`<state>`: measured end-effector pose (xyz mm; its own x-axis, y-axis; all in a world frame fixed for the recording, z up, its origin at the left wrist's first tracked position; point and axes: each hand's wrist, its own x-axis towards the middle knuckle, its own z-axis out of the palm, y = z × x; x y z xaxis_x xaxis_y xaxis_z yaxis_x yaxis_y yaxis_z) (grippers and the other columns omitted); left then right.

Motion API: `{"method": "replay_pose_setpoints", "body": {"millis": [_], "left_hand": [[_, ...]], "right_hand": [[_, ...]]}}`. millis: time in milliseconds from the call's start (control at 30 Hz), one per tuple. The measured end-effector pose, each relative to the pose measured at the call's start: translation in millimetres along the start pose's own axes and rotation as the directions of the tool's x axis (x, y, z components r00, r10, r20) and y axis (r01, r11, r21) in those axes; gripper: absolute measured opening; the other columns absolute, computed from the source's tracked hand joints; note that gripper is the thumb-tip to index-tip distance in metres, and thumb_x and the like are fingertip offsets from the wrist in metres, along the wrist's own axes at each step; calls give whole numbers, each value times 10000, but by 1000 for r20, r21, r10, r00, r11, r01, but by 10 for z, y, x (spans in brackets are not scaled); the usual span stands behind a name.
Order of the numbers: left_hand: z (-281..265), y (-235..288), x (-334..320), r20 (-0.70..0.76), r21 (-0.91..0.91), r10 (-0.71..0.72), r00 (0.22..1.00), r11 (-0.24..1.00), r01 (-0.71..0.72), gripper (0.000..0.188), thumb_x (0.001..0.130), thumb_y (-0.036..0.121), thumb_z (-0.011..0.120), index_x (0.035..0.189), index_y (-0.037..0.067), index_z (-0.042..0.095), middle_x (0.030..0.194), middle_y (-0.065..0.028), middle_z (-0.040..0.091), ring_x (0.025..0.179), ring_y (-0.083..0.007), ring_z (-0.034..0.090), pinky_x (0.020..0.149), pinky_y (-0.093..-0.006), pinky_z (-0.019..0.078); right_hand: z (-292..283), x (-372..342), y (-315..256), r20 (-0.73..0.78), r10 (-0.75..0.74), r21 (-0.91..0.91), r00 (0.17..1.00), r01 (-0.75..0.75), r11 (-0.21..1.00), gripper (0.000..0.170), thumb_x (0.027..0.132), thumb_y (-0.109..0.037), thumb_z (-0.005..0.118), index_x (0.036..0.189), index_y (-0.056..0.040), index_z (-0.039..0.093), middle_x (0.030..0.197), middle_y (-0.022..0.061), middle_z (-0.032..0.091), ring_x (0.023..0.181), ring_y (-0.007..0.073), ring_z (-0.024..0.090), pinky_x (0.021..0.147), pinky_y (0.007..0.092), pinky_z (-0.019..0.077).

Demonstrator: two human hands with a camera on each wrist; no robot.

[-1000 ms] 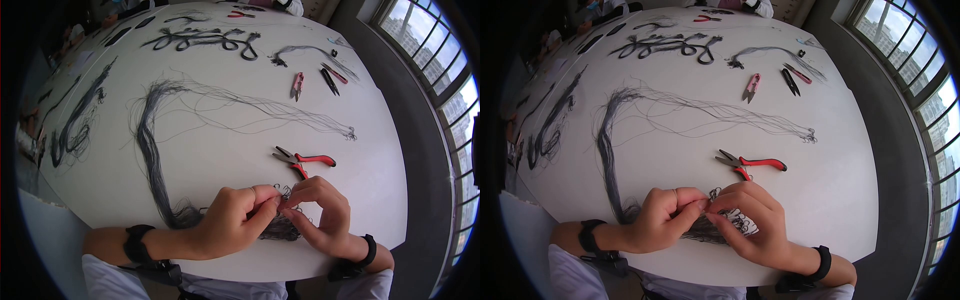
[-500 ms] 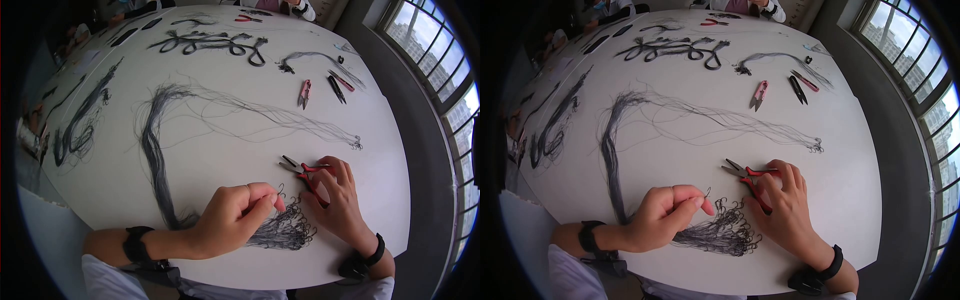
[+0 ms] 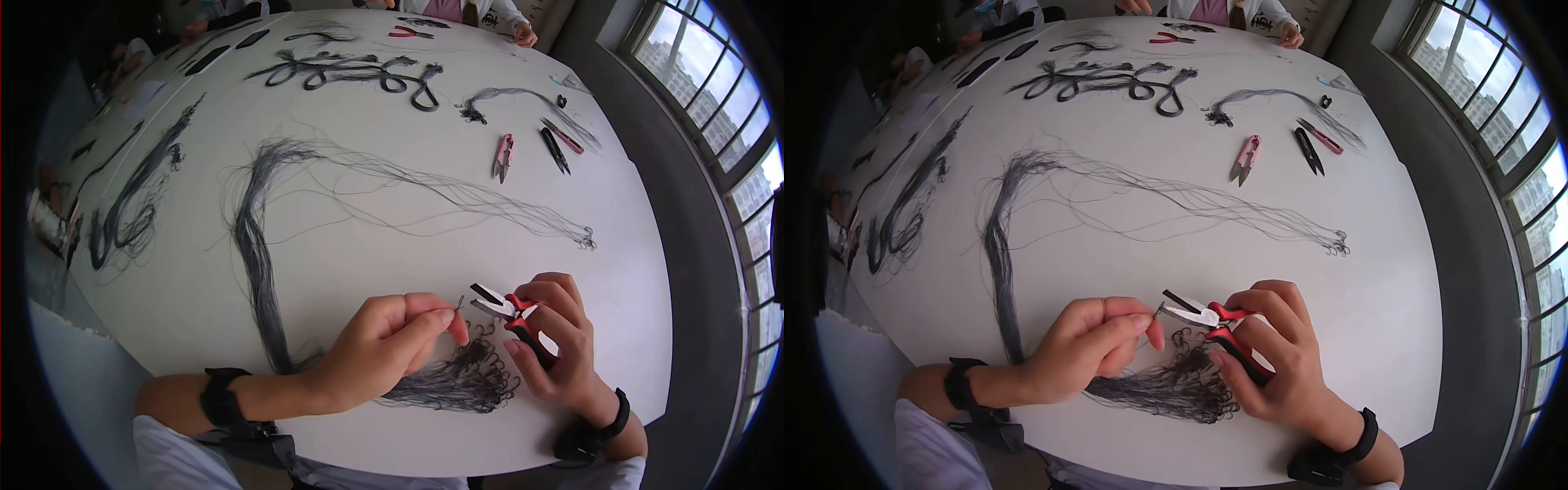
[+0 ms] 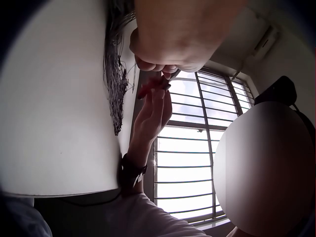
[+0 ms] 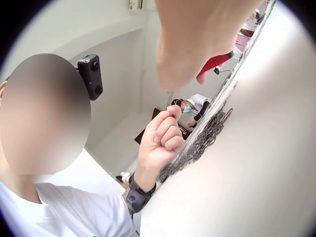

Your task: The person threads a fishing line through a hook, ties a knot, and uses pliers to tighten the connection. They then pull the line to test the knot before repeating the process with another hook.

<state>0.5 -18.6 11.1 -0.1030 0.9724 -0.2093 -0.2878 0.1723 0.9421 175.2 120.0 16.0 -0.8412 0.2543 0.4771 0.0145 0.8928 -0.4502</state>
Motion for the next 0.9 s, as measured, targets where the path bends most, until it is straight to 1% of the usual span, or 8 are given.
{"method": "replay_pose_setpoints", "body": {"millis": [33, 100, 267, 467, 533, 667, 733, 900], "left_hand": [[2, 5, -1, 4, -23, -7, 1000, 1000, 7, 261, 952, 149, 391, 912, -37, 569, 487, 74, 313, 431, -18, 238, 429, -207, 220], [11, 10, -1, 8, -46, -16, 1000, 999, 16, 260, 952, 150, 392, 911, -37, 567, 487, 72, 313, 428, -20, 234, 425, -208, 214], [35, 21, -11, 23, -90, 0, 1000, 996, 2, 246, 951, 144, 390, 893, -34, 550, 492, 70, 311, 426, -22, 233, 423, -210, 204], [34, 29, -9, 47, -96, -26, 999, 995, 31, 239, 945, 153, 398, 879, -28, 540, 490, 73, 305, 423, -24, 228, 428, -210, 199], [35, 39, -10, 54, -98, -31, 998, 995, 36, 242, 945, 157, 398, 877, -27, 538, 491, 73, 304, 426, -24, 230, 431, -211, 198], [33, 36, -11, 97, -119, -23, 995, 992, 35, 243, 945, 164, 397, 872, -21, 536, 496, 76, 299, 435, -26, 231, 436, -214, 197], [31, 25, -9, 103, -129, -27, 994, 991, 41, 242, 945, 166, 398, 871, -19, 534, 496, 77, 296, 437, -26, 230, 437, -215, 196], [31, 32, -10, 97, -119, -41, 994, 992, 53, 243, 945, 175, 403, 876, -17, 533, 498, 77, 300, 439, -25, 232, 440, -212, 199]], "right_hand": [[13, 6, -14, 0, -2, 3, 1000, 2, 1000, 166, 639, -63, 693, 693, -14, 544, 937, 146, 563, 860, 308, 504, 697, 377, 430], [29, 10, -29, 1, -30, -55, 1000, 30, 998, 164, 623, -65, 695, 704, -19, 559, 931, 141, 563, 855, 309, 512, 700, 381, 432], [32, 8, -45, -12, -34, -77, 999, 33, 996, 166, 612, -76, 706, 703, -31, 576, 927, 132, 565, 819, 295, 521, 694, 370, 434], [29, -3, -40, -27, -58, -110, 998, 55, 992, 232, 587, -145, 766, 685, -39, 586, 859, 108, 571, 741, 259, 520, 615, 337, 426], [40, -11, -34, -37, -74, -142, 997, 68, 987, 259, 573, -175, 784, 670, -39, 586, 823, 99, 570, 680, 239, 518, 574, 319, 417], [38, -17, -32, -45, -78, -138, 996, 71, 988, 247, 576, -157, 780, 665, -36, 584, 798, 95, 566, 624, 220, 512, 526, 303, 411], [44, -26, -10, -59, -104, -128, 993, 96, 987, 232, 579, -130, 772, 660, -31, 578, 783, 94, 562, 578, 209, 506, 477, 292, 404], [52, -34, 1, -52, -123, -108, 991, 117, 987, 218, 588, -90, 753, 650, -22, 556, 756, 105, 549, 541, 209, 501, 438, 290, 397]]}}
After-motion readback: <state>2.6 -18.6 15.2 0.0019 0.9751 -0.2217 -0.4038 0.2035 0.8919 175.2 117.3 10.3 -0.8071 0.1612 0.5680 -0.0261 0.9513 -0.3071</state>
